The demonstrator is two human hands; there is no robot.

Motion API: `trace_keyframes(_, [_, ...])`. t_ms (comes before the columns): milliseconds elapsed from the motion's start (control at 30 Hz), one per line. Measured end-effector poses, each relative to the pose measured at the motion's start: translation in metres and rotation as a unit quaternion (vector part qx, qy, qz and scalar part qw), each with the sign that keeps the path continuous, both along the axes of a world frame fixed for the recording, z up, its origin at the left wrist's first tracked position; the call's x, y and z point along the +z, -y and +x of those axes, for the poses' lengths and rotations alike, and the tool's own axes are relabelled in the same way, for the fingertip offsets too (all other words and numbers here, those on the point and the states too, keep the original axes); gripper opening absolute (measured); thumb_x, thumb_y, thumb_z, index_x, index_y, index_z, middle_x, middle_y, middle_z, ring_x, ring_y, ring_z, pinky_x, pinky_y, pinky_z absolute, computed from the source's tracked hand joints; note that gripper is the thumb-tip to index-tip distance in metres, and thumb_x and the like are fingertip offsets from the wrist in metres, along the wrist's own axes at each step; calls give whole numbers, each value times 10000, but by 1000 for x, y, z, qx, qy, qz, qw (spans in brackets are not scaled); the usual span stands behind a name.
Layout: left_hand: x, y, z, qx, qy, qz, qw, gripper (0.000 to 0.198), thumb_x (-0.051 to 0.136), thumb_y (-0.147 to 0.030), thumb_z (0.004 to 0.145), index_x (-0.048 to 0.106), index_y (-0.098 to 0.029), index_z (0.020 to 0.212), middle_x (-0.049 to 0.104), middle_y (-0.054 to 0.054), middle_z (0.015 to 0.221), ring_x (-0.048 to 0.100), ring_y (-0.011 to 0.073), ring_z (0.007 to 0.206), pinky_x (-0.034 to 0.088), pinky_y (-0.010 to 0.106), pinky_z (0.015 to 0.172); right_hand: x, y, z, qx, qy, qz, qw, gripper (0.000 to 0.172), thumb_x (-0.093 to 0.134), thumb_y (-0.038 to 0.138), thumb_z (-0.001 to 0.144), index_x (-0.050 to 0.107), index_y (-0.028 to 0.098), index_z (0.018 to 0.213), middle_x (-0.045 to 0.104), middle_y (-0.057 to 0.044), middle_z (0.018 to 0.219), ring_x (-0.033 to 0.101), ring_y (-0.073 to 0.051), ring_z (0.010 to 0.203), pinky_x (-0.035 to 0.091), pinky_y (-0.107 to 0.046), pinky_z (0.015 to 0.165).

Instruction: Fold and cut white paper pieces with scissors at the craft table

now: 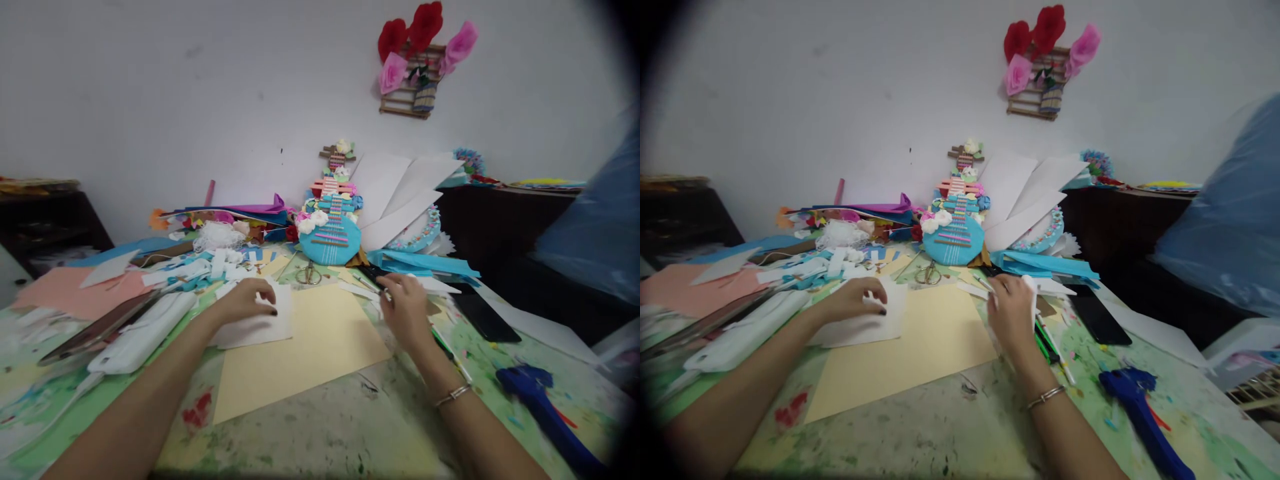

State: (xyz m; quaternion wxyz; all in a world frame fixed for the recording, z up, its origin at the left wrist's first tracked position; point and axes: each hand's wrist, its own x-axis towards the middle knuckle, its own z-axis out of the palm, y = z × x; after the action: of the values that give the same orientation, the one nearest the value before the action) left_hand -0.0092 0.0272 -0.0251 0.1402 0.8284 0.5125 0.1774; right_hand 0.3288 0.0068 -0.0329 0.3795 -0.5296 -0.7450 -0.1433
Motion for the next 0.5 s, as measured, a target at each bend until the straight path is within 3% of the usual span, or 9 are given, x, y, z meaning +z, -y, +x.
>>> trace_keyframes(67, [2, 12, 15, -65, -4, -33, 997, 262, 637, -412, 634, 600, -200, 784, 619, 20, 825, 556, 181, 773, 416, 258, 679, -5, 6, -20, 114, 20, -28, 993, 326, 474, 123, 784, 600, 227, 1066, 572, -117, 1060, 492, -279, 1011, 385, -481, 877])
trace_keyframes(133, [-1, 22, 32, -104, -47, 1, 994, 303, 640, -419, 627, 573, -186, 809, 592, 34, 833, 527, 186, 757, 393, 270, 665, -13, 11, -36, 194, 34, -55, 979, 348, 467, 109, 788, 584, 240, 1088, 570, -109, 1061, 499, -261, 1009, 410, -462, 868])
trace_keyframes(200, [-8, 28, 45, -105, -100, 43, 988, 176, 565, -348, 708, 551, -183, 767, 576, 47, 794, 513, 192, 741, 365, 283, 643, -20, 13, -45, 238, 27, -76, 968, 364, 461, 100, 787, 571, 243, 1104, 567, -106, 1058, 504, -247, 1008, 434, -438, 857])
trace_keyframes(233, [-11, 30, 50, -102, -121, 60, 986, 120, 495, -295, 758, 539, -184, 752, 569, 51, 780, 509, 190, 731, 356, 288, 634, -23, 13, -47, 250, 18, -86, 964, 367, 461, 99, 785, 570, 241, 1105, 566, -106, 1055, 506, -243, 1009, 441, -430, 855])
trace_keyframes(367, [-18, 30, 56, -87, -153, 96, 980, 206, 324, -179, 828, 516, -187, 757, 568, 64, 779, 513, 191, 712, 348, 303, 625, -27, 14, -47, 256, -27, -137, 957, 353, 463, 101, 781, 586, 225, 1088, 580, -106, 1043, 530, -237, 992, 447, -420, 860])
trace_keyframes(500, [-12, 33, 54, -24, -146, 69, 987, 176, 402, -305, 814, 514, -188, 744, 582, 65, 760, 525, 198, 675, 339, 306, 578, -24, 15, -46, 258, -48, -187, 946, 368, 468, 90, 768, 598, 233, 1081, 603, -88, 1019, 561, -223, 941, 452, -401, 845])
